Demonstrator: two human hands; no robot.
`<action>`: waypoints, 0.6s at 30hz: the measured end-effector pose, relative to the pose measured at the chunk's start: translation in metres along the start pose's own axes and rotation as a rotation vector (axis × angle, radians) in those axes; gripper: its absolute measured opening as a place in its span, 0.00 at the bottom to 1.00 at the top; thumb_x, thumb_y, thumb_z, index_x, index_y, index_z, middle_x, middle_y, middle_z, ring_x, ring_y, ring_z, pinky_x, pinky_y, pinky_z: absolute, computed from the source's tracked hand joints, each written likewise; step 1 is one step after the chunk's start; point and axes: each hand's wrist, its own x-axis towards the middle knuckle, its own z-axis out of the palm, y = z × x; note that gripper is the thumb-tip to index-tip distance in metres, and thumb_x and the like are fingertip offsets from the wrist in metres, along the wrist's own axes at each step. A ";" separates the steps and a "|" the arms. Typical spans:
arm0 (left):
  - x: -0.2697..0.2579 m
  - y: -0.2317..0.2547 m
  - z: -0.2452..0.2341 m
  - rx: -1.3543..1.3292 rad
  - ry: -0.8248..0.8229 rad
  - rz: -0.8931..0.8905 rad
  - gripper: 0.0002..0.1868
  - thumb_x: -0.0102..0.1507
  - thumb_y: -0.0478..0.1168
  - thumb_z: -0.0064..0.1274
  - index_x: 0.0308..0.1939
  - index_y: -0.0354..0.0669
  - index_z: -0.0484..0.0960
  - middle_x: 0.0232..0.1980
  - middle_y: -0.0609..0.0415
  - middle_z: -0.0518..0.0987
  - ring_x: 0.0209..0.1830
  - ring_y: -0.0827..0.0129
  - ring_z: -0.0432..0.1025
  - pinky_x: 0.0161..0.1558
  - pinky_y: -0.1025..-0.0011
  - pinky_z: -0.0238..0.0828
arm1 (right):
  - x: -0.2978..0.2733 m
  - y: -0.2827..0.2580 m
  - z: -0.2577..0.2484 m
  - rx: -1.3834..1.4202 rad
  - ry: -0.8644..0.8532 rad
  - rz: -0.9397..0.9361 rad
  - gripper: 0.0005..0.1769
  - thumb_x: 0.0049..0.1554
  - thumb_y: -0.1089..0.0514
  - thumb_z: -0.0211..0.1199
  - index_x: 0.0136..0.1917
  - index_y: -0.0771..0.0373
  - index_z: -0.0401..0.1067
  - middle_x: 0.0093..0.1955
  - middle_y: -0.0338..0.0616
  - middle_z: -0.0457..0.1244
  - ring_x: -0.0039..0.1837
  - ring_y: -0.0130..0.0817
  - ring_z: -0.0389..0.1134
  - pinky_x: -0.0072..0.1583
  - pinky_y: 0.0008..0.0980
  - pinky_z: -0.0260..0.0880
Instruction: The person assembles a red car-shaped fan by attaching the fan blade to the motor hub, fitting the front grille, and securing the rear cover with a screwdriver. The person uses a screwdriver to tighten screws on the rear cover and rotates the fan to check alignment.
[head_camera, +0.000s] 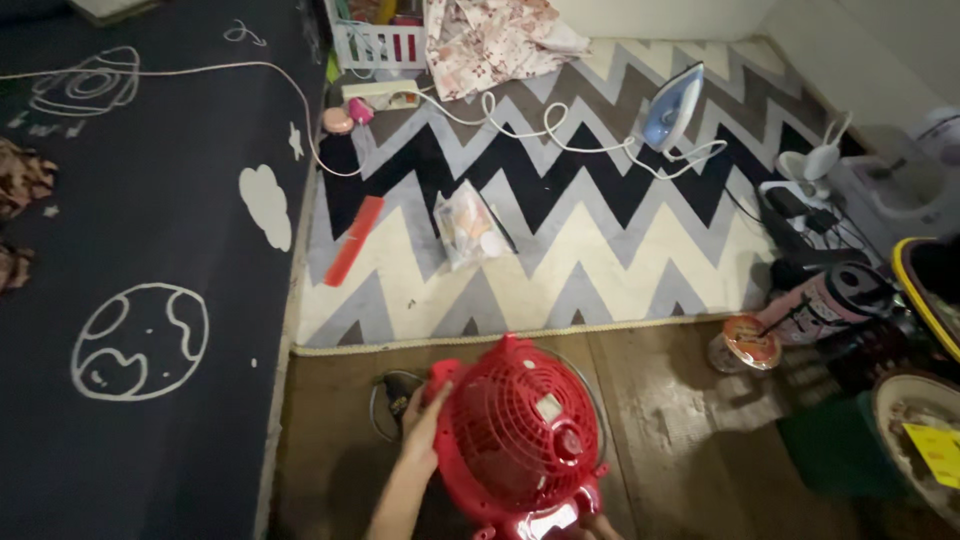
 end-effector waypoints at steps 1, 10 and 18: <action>0.001 -0.003 0.001 0.000 0.017 -0.017 0.33 0.58 0.43 0.65 0.67 0.46 0.74 0.60 0.48 0.81 0.56 0.60 0.77 0.56 0.59 0.78 | -0.002 -0.009 0.006 -0.105 0.100 -0.059 0.07 0.48 0.59 0.64 0.41 0.53 0.81 0.47 0.41 0.71 0.44 0.31 0.74 0.40 0.27 0.73; 0.005 0.000 0.004 0.014 -0.019 -0.066 0.40 0.56 0.47 0.63 0.70 0.54 0.65 0.64 0.47 0.76 0.59 0.57 0.75 0.56 0.54 0.78 | 0.018 0.005 -0.026 -0.173 0.039 -0.432 0.12 0.48 0.60 0.63 0.48 0.57 0.76 0.47 0.38 0.69 0.47 0.32 0.76 0.39 0.29 0.76; 0.015 0.000 -0.022 0.172 -0.174 -0.263 0.42 0.55 0.70 0.49 0.66 0.49 0.73 0.52 0.48 0.84 0.47 0.56 0.80 0.40 0.59 0.80 | 0.138 -0.093 -0.186 0.009 0.212 -0.148 0.35 0.22 0.55 0.82 0.47 0.58 0.79 0.44 0.37 0.71 0.43 0.38 0.69 0.43 0.34 0.73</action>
